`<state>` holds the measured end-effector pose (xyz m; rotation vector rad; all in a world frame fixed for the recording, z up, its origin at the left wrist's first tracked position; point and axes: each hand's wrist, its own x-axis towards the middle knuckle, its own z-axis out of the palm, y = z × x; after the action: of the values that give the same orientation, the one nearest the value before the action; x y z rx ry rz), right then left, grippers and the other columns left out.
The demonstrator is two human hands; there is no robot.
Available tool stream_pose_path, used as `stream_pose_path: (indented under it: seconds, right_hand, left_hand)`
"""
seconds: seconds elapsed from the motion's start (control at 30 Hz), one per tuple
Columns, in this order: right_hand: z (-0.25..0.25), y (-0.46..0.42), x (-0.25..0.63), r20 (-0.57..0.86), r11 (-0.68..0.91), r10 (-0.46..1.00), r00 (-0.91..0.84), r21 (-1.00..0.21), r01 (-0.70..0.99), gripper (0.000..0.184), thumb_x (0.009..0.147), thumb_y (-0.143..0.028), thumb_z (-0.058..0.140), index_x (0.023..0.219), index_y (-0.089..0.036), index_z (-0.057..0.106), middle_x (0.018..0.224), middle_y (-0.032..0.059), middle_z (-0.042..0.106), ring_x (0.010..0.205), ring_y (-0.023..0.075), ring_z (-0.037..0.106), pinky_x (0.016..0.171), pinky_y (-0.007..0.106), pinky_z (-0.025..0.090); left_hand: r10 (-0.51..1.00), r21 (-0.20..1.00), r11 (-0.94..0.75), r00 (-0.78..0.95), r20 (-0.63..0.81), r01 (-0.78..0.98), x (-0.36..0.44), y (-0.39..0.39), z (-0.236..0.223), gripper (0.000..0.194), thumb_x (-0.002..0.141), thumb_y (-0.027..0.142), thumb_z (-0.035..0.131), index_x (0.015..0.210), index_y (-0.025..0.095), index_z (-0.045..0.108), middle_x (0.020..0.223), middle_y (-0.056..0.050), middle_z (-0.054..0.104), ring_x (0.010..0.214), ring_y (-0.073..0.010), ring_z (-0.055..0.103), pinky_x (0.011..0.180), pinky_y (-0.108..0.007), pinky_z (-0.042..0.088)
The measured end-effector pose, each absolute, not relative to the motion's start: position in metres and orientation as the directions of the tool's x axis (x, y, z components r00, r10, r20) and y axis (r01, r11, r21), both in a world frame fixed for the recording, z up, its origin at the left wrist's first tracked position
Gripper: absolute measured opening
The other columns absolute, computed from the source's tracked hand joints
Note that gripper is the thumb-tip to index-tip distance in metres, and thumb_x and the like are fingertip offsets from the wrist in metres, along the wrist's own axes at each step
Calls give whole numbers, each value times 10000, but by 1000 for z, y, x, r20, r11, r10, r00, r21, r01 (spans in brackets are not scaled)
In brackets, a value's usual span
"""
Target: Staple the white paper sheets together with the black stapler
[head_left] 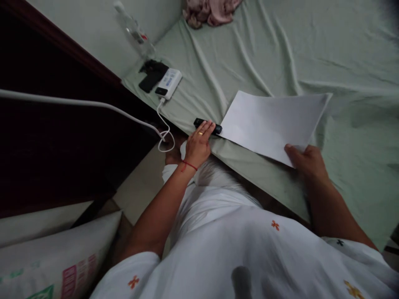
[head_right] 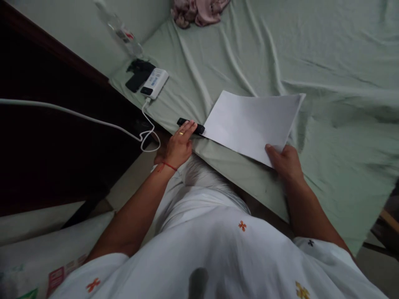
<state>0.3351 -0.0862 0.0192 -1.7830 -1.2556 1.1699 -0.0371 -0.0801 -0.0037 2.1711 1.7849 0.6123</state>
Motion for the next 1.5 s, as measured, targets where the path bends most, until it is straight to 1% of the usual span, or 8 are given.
stream_pose_path:
  seconds: [0.13, 0.33, 0.47, 0.6, 0.77, 1.0, 1.27, 1.5]
  right_hand:
    - [5, -81, 342, -166, -234, 952, 256, -935, 265, 340, 816, -469, 784, 645, -259, 580, 596, -13, 488, 562, 148, 401, 510, 313, 321]
    - [14, -75, 353, -210, -212, 914, 346, -977, -32, 300, 723, -451, 846, 754, -308, 584, 707, 13, 618, 667, 235, 591, 572, 382, 472]
    - [15, -81, 352, -307, -309, 935, 177, -951, -18, 364, 611, -470, 917, 684, -272, 620, 648, -6, 594, 582, 168, 516, 544, 332, 435]
    - [10, -87, 351, -365, -338, 928, -76, -909, 243, 454, 652, -521, 915, 544, -231, 583, 543, -26, 488, 522, 108, 378, 478, 268, 301]
    - [15, -86, 345, -328, -297, 942, -75, -915, 272, 380, 704, -525, 875, 644, -235, 638, 573, -27, 518, 545, 116, 399, 478, 257, 302]
    - [6, -81, 345, -288, -282, 958, -2, -940, 190, 319, 722, -538, 852, 768, -263, 697, 639, -23, 574, 550, 141, 430, 513, 292, 336]
    - [-4, -78, 348, -242, -259, 963, 115, -951, 168, 340, 728, -590, 849, 801, -296, 693, 707, -8, 609, 585, 172, 453, 555, 318, 355]
    - [4, -79, 346, -254, -273, 958, 136, -952, 142, 272, 788, -497, 805, 809, -264, 667, 720, 9, 607, 625, 161, 457, 587, 326, 358]
  left_hand:
    - [970, 519, -227, 142, 199, 824, -44, -77, -14, 730, 899, 72, 515, 1620, 183, 505, 1736, -121, 471, 1666, -251, 350, 1397, -491, 248]
    - [947, 712, -174, -82, 310, 680, -31, -109, -10, 666, 1029, 505, 597, 1611, 203, 481, 1756, -175, 415, 1669, -299, 334, 1365, -503, 297]
    - [949, 988, 86, -313, -41, 131, -15, -153, -9, 647, 984, 780, 538, 1309, 240, 688, 1383, -145, 748, 1382, -304, 665, 1122, -452, 567]
    - [889, 890, 321, -222, -401, -323, -1, -183, -14, 707, 848, 883, 618, 1091, 230, 738, 1032, -106, 815, 1052, -293, 780, 820, -395, 644]
    - [911, 929, 296, -228, -345, -224, 9, -184, -24, 555, 714, 635, 919, 999, 189, 754, 1019, -70, 823, 993, -246, 762, 831, -327, 606]
    - [866, 915, 340, -306, -395, -219, 8, -186, -34, 582, 753, 734, 853, 776, 181, 674, 713, 3, 694, 689, -160, 636, 627, -270, 517]
    - [869, 912, 368, -283, -407, -182, 7, -186, -24, 530, 702, 584, 931, 700, 202, 564, 585, 83, 450, 522, -71, 386, 495, -205, 338]
    - [891, 911, 343, -228, -393, -229, 8, -190, -25, 565, 750, 700, 882, 774, 202, 617, 662, 53, 535, 579, -86, 454, 497, -194, 371]
